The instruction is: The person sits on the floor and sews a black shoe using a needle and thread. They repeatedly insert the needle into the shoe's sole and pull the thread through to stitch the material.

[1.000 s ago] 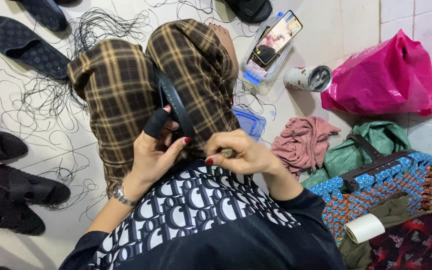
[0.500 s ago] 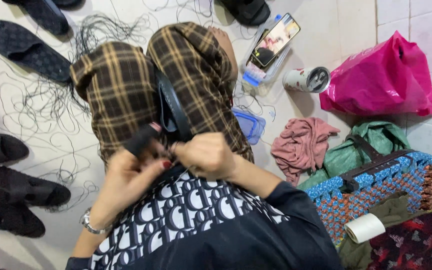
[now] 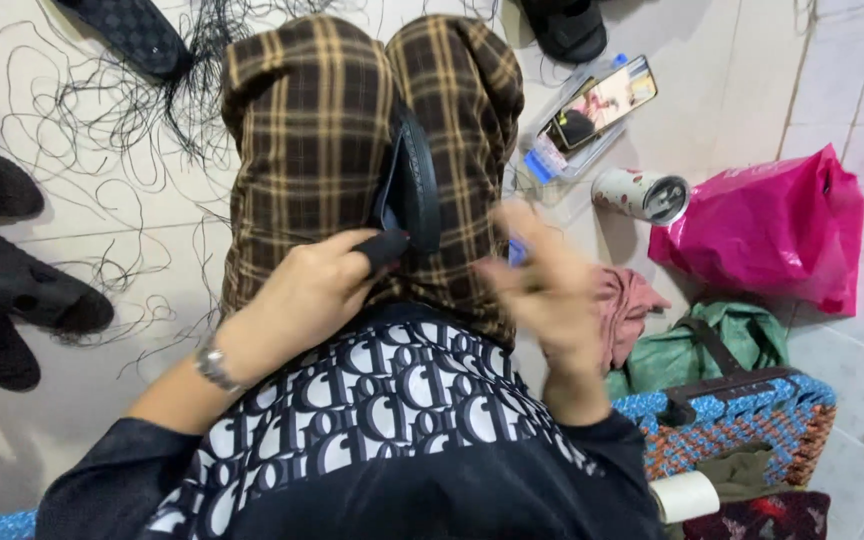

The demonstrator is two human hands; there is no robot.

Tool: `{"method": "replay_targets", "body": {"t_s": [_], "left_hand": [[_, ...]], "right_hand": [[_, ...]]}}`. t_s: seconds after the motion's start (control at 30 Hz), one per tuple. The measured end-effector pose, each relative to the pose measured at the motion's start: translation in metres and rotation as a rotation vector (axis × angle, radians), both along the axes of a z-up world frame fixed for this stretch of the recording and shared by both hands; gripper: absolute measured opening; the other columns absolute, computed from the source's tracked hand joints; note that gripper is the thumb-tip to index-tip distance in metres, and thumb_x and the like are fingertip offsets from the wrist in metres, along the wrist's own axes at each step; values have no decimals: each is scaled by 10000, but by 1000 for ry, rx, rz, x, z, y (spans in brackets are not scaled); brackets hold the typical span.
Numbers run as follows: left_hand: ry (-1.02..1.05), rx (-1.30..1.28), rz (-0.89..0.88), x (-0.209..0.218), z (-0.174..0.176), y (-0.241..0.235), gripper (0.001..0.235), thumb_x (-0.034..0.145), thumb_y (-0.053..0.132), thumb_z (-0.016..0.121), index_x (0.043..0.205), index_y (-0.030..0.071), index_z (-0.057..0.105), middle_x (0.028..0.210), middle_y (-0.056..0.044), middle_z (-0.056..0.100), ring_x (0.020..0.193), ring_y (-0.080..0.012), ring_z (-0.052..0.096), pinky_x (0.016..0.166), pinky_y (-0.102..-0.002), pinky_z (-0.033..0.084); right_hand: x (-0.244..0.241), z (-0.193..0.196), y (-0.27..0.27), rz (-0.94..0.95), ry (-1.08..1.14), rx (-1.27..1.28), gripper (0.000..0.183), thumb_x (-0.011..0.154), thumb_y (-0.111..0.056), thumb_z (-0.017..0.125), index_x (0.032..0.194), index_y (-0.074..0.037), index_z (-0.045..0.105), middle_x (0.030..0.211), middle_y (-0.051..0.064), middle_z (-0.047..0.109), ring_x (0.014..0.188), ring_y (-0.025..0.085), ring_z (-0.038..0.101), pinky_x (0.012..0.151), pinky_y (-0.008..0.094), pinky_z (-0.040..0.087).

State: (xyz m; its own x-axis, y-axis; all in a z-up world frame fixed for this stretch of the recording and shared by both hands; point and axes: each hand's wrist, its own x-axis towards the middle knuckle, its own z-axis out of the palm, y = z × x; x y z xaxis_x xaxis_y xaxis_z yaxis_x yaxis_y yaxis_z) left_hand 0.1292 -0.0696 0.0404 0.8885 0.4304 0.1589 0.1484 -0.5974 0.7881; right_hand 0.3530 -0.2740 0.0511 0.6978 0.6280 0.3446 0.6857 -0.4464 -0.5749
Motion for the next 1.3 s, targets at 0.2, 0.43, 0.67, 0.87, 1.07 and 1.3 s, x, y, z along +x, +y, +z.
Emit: {"method": "replay_targets", "body": {"t_s": [0.2, 0.43, 0.67, 0.87, 1.07, 1.3], "left_hand": [[65, 40, 116, 23, -13, -5, 400, 902, 294, 753, 613, 95, 559, 646, -36, 544, 576, -337, 642, 455, -396, 478], [-19, 105, 325, 33, -32, -18, 477, 898, 291, 785, 540, 128, 514, 553, 11, 445, 453, -243, 564, 390, -293, 411], [-112, 64, -39, 13, -23, -33, 292, 766, 228, 799, 621, 120, 570, 737, 12, 616, 599, -264, 643, 533, -357, 521], [272, -482, 806, -174, -92, 151, 310, 1247, 446, 696, 1070, 205, 615, 827, 68, 522, 702, -30, 434, 588, -241, 360], [554, 380, 633, -170, -51, 130, 474, 1220, 198, 899, 1282, -139, 571, 1184, -324, 651, 1029, -489, 627, 886, -510, 474], [141, 543, 37, 19, -9, 21, 925, 741, 920, 850, 1254, 151, 798, 1759, -152, 144, 1617, -349, -43, 1309, -546, -143]], "right_hand": [[-40, -23, 45, 422, 570, -2, 52, 803, -108, 810, 818, -138, 770, 629, -21, 709, 540, 208, 668, 532, 294, 532], [-38, -53, 42, 306, 792, 227, 72, 862, -27, 777, 792, -40, 763, 590, 27, 632, 540, 72, 510, 524, 226, 450], [-35, 83, 67, 1193, 791, -68, 251, 980, -163, 621, 1128, 40, 625, 980, 237, 675, 633, 354, 681, 524, 451, 558], [28, 61, 18, 1043, 251, -449, 656, 1049, -48, 574, 1606, -195, 260, 894, 52, 559, 757, 168, 508, 707, 327, 473], [5, 51, 45, 863, -372, -645, 683, 949, 24, 615, 1542, -265, 436, 754, -36, 420, 578, 86, 326, 427, 246, 262], [-6, 75, 55, 840, -363, -844, 727, 863, -90, 644, 1527, -317, 456, 803, -5, 475, 556, 161, 472, 360, 335, 381]]}}
